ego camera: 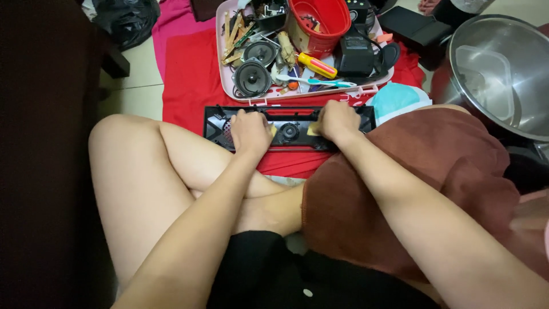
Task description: Applying small yellow adhesive putty pads to the back of a plastic speaker housing component.
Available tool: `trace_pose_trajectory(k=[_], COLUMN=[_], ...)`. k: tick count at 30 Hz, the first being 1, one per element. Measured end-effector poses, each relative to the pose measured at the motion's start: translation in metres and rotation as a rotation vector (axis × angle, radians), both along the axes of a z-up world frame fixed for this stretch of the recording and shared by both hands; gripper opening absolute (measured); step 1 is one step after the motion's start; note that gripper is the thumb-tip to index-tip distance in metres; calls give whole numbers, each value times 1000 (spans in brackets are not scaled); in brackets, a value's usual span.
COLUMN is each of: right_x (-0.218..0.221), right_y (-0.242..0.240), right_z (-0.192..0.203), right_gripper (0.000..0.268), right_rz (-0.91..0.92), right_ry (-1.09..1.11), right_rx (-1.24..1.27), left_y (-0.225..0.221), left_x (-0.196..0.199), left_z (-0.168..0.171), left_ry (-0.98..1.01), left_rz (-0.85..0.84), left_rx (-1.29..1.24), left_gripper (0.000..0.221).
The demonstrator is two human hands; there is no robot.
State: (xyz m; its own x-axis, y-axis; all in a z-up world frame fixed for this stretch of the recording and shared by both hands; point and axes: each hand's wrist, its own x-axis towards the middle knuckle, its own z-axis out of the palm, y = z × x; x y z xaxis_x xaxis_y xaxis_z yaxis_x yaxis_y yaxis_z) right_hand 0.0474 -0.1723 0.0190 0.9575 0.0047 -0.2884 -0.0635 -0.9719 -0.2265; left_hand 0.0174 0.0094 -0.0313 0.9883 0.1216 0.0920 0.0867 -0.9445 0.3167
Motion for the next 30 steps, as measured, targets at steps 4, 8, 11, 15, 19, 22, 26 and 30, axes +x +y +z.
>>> trace_pose_trajectory(k=[4,8,11,15,19,22,26,30], right_x=[-1,8,4,7,9,-1,4,9], right_y=[5,1,0,-1,-1,1,-1,-5], right_z=[-10,-15,-17,-8,-10,-7,-15,-18], right_gripper=[13,8,8,12,12,7,9,11], right_rz=[116,64,126,72,47,106,98,35], right_ry=[63,-18,-7,-35,-56,8,-29,-58], right_rx=[27,-20,-29,-20,-27,10,-34,-26], left_y=[1,1,0,2,2,2,2,0], left_x=[2,5,5,10,10,13,11,8], left_z=[-7,-11,-15,-27,-24,-33,-31,-28], left_ry=[43,-16,-94,-123,-177,-188,-256,-325], left_rz=[-51,-74,-75,-118,-142,-149,-114,-100], left_rx=[41,54,95,136,159,194,185,177], left_gripper=[7,2,1,5,9,10,9,7])
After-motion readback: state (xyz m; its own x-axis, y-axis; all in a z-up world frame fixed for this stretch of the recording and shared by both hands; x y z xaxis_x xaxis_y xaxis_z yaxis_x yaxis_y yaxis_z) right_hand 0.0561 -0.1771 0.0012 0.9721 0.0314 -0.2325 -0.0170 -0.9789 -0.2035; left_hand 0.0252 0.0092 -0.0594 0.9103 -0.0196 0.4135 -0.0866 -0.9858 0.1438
